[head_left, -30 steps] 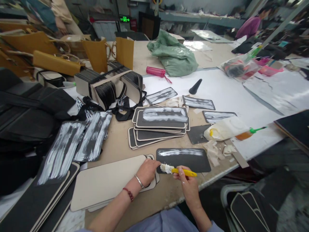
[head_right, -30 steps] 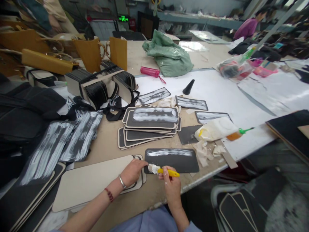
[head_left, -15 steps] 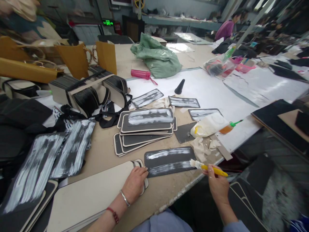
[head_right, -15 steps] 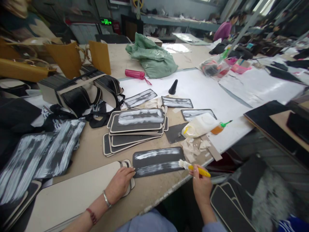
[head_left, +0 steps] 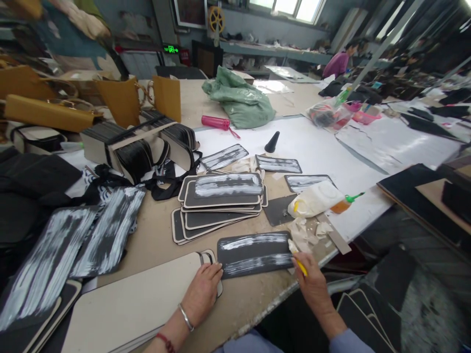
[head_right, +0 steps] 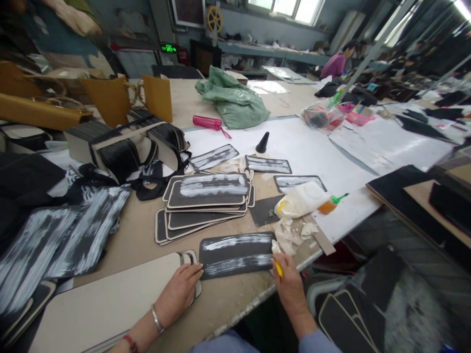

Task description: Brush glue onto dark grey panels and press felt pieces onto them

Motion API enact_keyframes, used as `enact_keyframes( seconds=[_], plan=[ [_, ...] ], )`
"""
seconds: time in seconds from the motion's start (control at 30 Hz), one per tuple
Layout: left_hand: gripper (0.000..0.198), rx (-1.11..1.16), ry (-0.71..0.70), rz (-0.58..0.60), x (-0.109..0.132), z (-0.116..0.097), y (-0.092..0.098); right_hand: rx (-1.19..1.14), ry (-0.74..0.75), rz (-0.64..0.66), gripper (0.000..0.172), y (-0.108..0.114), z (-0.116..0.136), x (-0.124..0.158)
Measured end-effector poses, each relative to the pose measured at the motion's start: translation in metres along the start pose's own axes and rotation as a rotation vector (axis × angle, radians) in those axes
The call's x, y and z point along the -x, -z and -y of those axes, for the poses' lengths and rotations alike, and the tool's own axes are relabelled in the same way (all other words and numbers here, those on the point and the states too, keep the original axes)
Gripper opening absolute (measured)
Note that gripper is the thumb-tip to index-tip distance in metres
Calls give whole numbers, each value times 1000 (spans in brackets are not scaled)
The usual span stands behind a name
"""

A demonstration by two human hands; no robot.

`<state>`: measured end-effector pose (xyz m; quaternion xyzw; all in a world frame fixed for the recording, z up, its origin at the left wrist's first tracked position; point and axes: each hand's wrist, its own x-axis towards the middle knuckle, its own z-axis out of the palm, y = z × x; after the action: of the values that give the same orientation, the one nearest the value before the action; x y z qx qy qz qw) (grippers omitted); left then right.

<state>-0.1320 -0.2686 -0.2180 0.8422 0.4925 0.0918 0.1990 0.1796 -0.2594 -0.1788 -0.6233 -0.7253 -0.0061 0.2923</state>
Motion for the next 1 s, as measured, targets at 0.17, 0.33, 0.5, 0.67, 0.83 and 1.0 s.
enact_keyframes(
  seconds=[0.17,0.33,0.5,0.67,0.83,1.0],
  plan=[
    [45,5,12,12,2,-1,-3,-107,44,103,19,2,33,9],
    [41,-33,9,-21,6,-5,0,-248,28,44,15,-4,78,-9],
    [34,-48,11,-117,9,-5,-5,-426,159,152,19,-40,119,-20],
    [27,-87,-2,-173,11,-2,-14,-432,270,254,22,-67,137,-11],
    [29,-91,12,-157,15,-3,-14,-494,241,340,23,-51,140,6],
    [33,-66,32,-124,18,-3,-14,-531,80,365,19,-38,143,4]
  ],
)
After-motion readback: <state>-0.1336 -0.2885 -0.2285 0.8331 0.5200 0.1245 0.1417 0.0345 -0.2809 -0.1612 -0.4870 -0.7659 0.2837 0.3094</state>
